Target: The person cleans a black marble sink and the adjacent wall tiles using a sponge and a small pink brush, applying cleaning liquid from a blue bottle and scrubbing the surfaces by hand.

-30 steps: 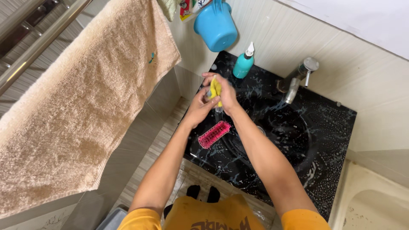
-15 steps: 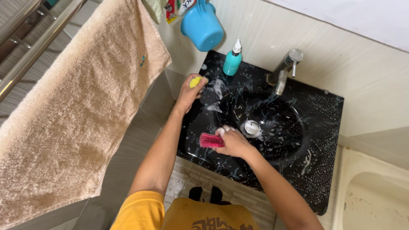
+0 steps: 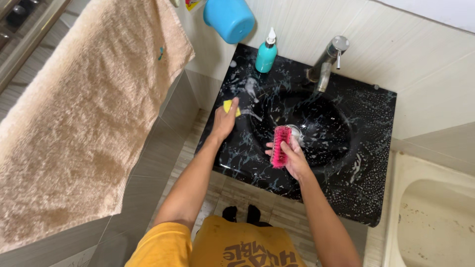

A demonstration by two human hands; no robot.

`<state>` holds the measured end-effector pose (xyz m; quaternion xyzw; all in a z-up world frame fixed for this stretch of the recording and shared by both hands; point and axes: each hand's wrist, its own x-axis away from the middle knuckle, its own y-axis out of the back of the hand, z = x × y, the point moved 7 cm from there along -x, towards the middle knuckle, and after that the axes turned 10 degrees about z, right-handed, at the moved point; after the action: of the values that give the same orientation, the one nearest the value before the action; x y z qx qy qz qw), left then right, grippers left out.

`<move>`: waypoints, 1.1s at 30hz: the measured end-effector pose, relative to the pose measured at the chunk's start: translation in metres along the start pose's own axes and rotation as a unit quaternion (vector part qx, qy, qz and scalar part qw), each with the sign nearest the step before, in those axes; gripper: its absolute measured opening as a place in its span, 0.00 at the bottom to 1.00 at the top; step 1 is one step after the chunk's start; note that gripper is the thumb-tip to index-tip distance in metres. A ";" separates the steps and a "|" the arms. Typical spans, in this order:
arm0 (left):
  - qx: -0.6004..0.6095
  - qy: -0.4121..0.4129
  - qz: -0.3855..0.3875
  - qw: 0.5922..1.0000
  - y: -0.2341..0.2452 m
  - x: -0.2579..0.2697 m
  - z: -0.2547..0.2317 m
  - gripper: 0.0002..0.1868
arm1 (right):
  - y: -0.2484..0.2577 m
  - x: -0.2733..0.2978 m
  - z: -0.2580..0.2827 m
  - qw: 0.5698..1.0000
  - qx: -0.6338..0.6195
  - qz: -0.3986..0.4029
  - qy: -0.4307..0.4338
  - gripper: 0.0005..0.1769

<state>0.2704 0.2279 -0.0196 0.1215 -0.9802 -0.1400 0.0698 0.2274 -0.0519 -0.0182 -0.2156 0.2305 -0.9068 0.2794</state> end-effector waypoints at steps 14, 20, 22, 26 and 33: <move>-0.011 -0.257 -0.022 0.966 -0.026 0.109 -0.079 0.17 | -0.085 -0.061 -0.084 0.975 -0.223 0.004 -0.005 0.32; -0.140 -0.110 -0.021 0.984 -0.032 0.077 -0.049 0.24 | -0.076 -0.083 -0.099 0.985 -0.169 -0.022 -0.031 0.27; -0.136 -0.155 -0.046 0.977 -0.026 0.078 -0.051 0.23 | -0.080 -0.093 -0.096 0.986 -0.157 -0.015 -0.045 0.29; -0.020 -0.233 -0.093 0.968 0.008 0.098 -0.035 0.15 | -0.100 -0.091 -0.043 0.946 0.298 -0.047 0.117 0.33; 0.205 -0.006 -0.202 0.958 0.046 0.114 0.033 0.12 | -0.163 -0.037 -0.049 0.509 0.855 -0.027 0.100 0.31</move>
<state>0.1452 0.2503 -0.0263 0.3273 -0.9435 0.0517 0.0076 0.1632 0.1048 0.0206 0.2136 -0.6358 -0.6873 0.2787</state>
